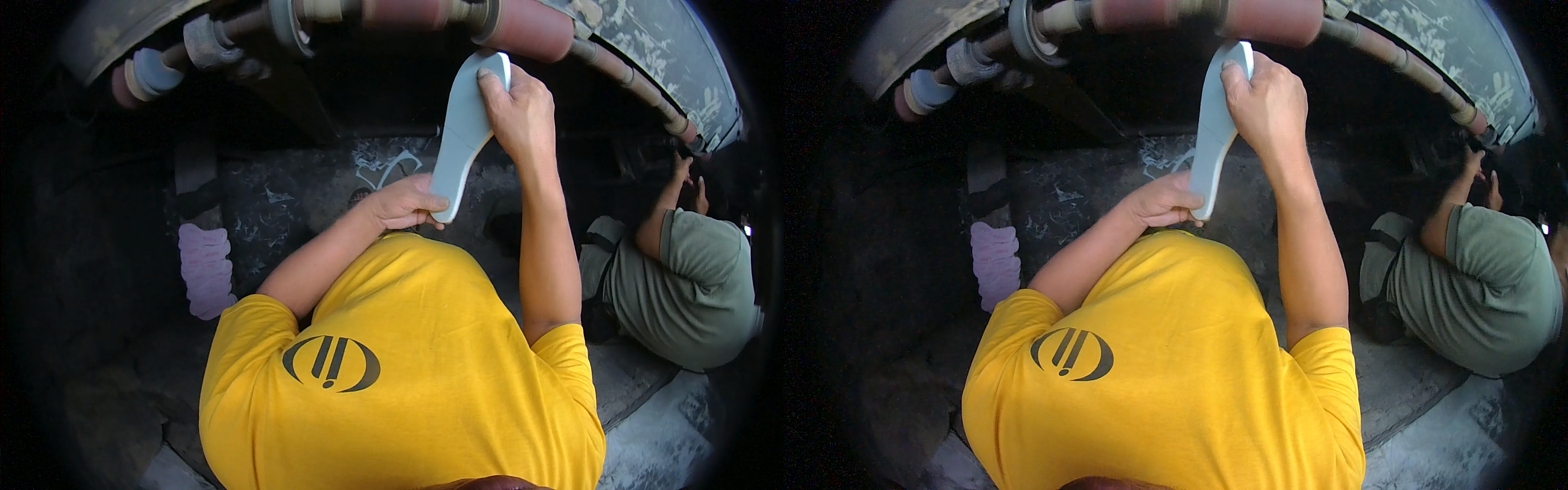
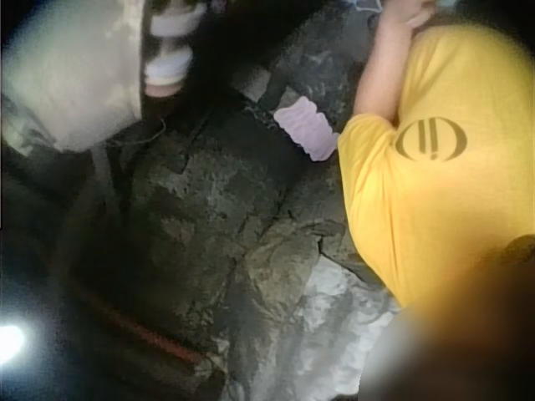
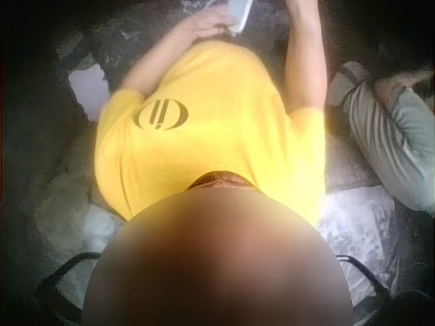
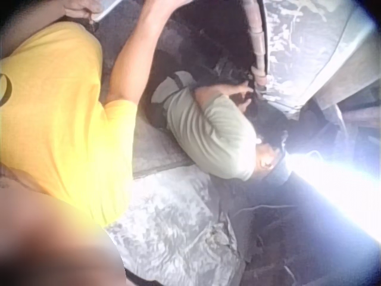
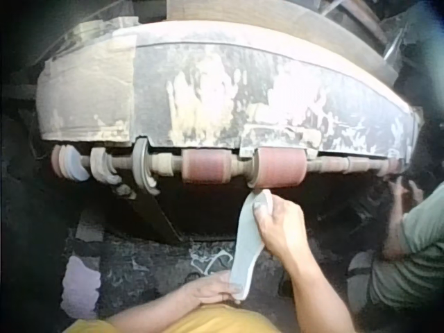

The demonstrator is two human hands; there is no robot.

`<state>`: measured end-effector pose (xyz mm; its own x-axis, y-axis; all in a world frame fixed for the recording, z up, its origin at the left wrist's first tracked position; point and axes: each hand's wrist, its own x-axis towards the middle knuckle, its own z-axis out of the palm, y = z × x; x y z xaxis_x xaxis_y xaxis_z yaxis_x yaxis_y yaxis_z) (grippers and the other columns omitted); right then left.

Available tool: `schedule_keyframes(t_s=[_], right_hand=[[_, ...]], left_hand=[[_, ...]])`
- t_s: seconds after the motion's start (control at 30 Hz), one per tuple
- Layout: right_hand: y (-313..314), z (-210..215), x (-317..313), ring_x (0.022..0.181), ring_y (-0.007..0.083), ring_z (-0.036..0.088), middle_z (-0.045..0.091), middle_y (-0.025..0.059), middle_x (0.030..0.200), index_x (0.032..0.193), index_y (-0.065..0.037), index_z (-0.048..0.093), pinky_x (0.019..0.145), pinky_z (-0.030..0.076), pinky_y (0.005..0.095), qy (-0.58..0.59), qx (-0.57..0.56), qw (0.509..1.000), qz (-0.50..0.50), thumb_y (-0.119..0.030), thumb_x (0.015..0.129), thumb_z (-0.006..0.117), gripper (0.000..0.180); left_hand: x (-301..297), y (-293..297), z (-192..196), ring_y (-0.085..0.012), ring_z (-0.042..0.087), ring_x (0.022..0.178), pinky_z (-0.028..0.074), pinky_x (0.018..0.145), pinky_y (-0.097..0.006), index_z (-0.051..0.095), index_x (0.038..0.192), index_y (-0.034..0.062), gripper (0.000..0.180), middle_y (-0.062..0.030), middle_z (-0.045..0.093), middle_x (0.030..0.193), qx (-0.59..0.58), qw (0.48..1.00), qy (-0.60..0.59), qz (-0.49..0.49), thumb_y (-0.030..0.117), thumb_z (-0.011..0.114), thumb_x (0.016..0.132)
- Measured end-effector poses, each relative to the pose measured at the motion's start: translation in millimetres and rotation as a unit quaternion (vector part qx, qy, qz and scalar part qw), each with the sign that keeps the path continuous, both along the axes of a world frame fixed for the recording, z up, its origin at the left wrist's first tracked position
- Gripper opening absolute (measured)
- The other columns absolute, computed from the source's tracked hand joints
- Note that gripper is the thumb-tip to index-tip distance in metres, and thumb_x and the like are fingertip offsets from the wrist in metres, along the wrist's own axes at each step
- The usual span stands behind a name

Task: The person repeatedly presses the edges of shoe soles against a rotating sanding drum to smooth them. They handle several soles one at a time, turning each over to treat different edges, then place them aside. The person also smooths a small rectangular block at the end.

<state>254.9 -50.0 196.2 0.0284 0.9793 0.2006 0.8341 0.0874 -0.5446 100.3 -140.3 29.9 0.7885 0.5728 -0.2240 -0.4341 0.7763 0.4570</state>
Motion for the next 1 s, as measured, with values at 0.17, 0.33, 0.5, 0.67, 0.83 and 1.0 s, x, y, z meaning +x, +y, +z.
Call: schedule_keyframes(t_s=[0.17,0.33,0.5,0.67,0.83,1.0], right_hand=[[-5,2,0,0.080,0.0336,0.076,0.074,0.0226,0.087,0.102,0.003,0.073,0.076,0.061,0.0431,0.016,0.023,1.000,-0.002,-0.036,0.097,0.053,0.044],[-11,6,-3,0.082,0.0333,0.076,0.074,0.0222,0.091,0.105,0.002,0.072,0.076,0.061,0.0427,0.037,0.028,0.999,-0.019,-0.035,0.097,0.056,0.042],[-26,13,-4,0.082,0.0334,0.075,0.074,0.0222,0.090,0.107,0.002,0.072,0.075,0.060,0.0413,0.042,0.061,0.997,-0.025,-0.034,0.096,0.058,0.040],[-54,30,0,0.078,0.0316,0.074,0.073,0.0224,0.087,0.104,0.003,0.072,0.070,0.058,0.0390,0.083,0.070,0.994,-0.029,-0.029,0.095,0.060,0.035],[-81,44,14,0.082,0.0189,0.072,0.073,0.0156,0.094,0.120,0.002,0.068,0.072,0.058,0.0309,0.050,0.042,0.998,-0.026,-0.030,0.100,0.062,0.038],[-107,52,35,0.074,0.0230,0.071,0.071,0.0154,0.084,0.106,0.003,0.070,0.065,0.056,0.0337,0.102,0.095,0.990,-0.033,-0.022,0.096,0.064,0.028]], left_hand=[[-17,18,-22,-0.0188,0.068,0.095,0.059,0.078,-0.031,0.048,0.139,0.0047,0.056,-0.0102,0.064,0.114,-0.025,0.998,0.017,0.056,0.011,0.072,0.089],[-30,48,-37,-0.0153,0.064,0.098,0.056,0.081,-0.030,0.048,0.141,0.0077,0.054,-0.0069,0.063,0.121,-0.008,0.991,0.016,0.130,0.016,0.071,0.092],[-29,83,-34,-0.0180,0.062,0.098,0.055,0.083,-0.032,0.051,0.137,0.0086,0.047,-0.0074,0.063,0.121,-0.027,0.976,-0.016,0.217,0.018,0.069,0.095],[-16,119,-18,-0.0236,0.062,0.110,0.054,0.087,-0.035,0.056,0.129,0.0053,0.036,-0.0117,0.064,0.121,-0.040,0.963,-0.068,0.257,0.015,0.068,0.096],[-2,147,6,-0.0215,0.064,0.104,0.055,0.087,-0.035,0.063,0.121,0.0059,0.029,-0.0091,0.067,0.116,0.011,0.963,-0.138,0.229,0.017,0.070,0.095],[24,152,50,-0.0218,0.063,0.108,0.055,0.088,-0.036,0.062,0.124,0.0070,0.032,-0.0088,0.067,0.117,0.028,0.968,-0.137,0.210,0.020,0.071,0.095]])
